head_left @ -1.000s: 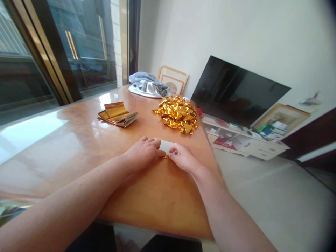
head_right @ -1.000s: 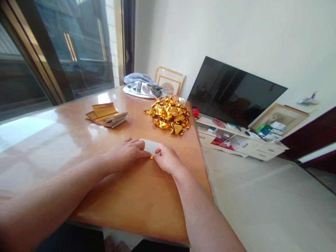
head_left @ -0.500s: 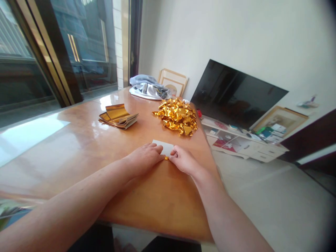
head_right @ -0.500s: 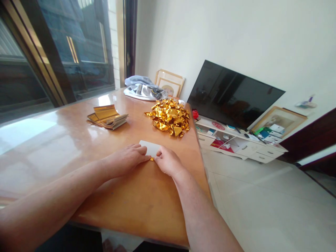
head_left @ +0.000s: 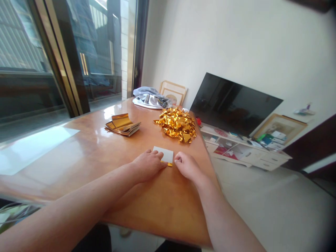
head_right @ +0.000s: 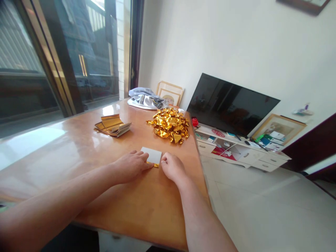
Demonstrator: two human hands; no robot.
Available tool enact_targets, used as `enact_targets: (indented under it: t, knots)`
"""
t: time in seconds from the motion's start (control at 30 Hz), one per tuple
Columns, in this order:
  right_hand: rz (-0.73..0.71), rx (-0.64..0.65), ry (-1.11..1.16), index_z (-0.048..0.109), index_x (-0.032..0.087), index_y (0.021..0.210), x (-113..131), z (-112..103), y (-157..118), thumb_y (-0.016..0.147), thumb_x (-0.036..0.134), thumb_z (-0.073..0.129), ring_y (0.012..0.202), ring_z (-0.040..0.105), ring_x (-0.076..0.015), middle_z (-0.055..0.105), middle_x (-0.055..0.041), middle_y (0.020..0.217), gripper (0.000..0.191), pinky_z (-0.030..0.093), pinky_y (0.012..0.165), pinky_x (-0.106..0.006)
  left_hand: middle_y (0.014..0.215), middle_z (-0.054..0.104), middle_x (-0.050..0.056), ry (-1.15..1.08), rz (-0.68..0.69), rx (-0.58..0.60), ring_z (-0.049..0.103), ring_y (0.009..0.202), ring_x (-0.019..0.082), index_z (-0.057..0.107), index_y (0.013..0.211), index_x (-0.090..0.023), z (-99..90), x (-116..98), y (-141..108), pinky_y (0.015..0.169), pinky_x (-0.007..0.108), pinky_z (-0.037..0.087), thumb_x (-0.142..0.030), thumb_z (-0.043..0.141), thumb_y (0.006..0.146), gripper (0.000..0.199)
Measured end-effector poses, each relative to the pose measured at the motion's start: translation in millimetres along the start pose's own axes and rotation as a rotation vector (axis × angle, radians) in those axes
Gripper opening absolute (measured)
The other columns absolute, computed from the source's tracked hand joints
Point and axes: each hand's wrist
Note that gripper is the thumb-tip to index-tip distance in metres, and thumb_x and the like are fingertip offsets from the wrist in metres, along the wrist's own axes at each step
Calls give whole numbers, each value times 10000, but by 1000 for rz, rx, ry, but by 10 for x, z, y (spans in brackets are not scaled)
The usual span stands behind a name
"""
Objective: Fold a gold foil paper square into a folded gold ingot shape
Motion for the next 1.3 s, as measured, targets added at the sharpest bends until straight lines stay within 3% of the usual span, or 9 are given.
enact_targets:
  t: [0.2, 0.4, 0.5, 0.63, 0.87, 1.13, 1.3]
  knots:
    - [-189, 77, -272, 737, 229, 1031, 326, -162, -240, 945, 231, 475, 932, 649, -222, 728, -97, 1034, 276, 414, 769, -297, 1003, 615, 103, 13, -2, -6, 571, 909, 263, 686, 1232, -337, 21, -15, -9, 763, 378, 389, -265, 530, 929, 349]
    - [-130, 243, -432, 747, 245, 1070, 527, -200, -421, 943, 239, 435, 837, 701, -287, 765, -133, 950, 337, 414, 692, -348, 1033, 613, 110, 2, -30, -10, 566, 927, 267, 661, 1271, -342, 10, -41, -43, 784, 384, 387, -268, 527, 930, 375]
    - [-86, 243, -426, 770, 249, 1020, 515, -245, -387, 911, 236, 478, 870, 706, -295, 769, -136, 961, 312, 417, 694, -346, 1036, 615, 105, 5, -31, -2, 568, 938, 269, 658, 1269, -348, 11, -42, -51, 792, 388, 387, -281, 530, 936, 363]
    - [-13, 142, -410, 778, 237, 996, 472, -267, -318, 925, 265, 484, 879, 705, -282, 768, -138, 963, 304, 422, 706, -334, 1040, 616, 103, 24, -40, 4, 571, 938, 266, 667, 1248, -347, 21, -39, -57, 787, 382, 386, -277, 540, 934, 346]
    - [-127, 186, -376, 759, 298, 1089, 437, -195, -314, 909, 235, 499, 865, 704, -262, 774, -96, 959, 322, 410, 702, -322, 1037, 619, 99, 10, -47, -26, 576, 937, 264, 661, 1246, -350, 53, -44, -68, 782, 376, 394, -283, 533, 940, 338]
    - [-140, 152, -329, 776, 284, 919, 329, -136, -214, 935, 302, 531, 830, 684, -222, 766, -65, 916, 246, 385, 685, -290, 938, 642, 49, -120, -56, -97, 610, 894, 215, 721, 1053, -298, 71, 64, -177, 809, 347, 411, -296, 482, 969, 254]
    - [-206, 107, -244, 779, 249, 893, 221, -79, -90, 927, 350, 572, 899, 646, -197, 728, -66, 983, 233, 396, 735, -264, 917, 666, 33, -189, -56, -74, 631, 849, 198, 750, 885, -269, 77, 177, -57, 762, 319, 436, -302, 549, 924, 208]
Point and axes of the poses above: each hand's wrist, its own y-axis towards the middle knuckle, its own z-axis out of the palm, x = y × z
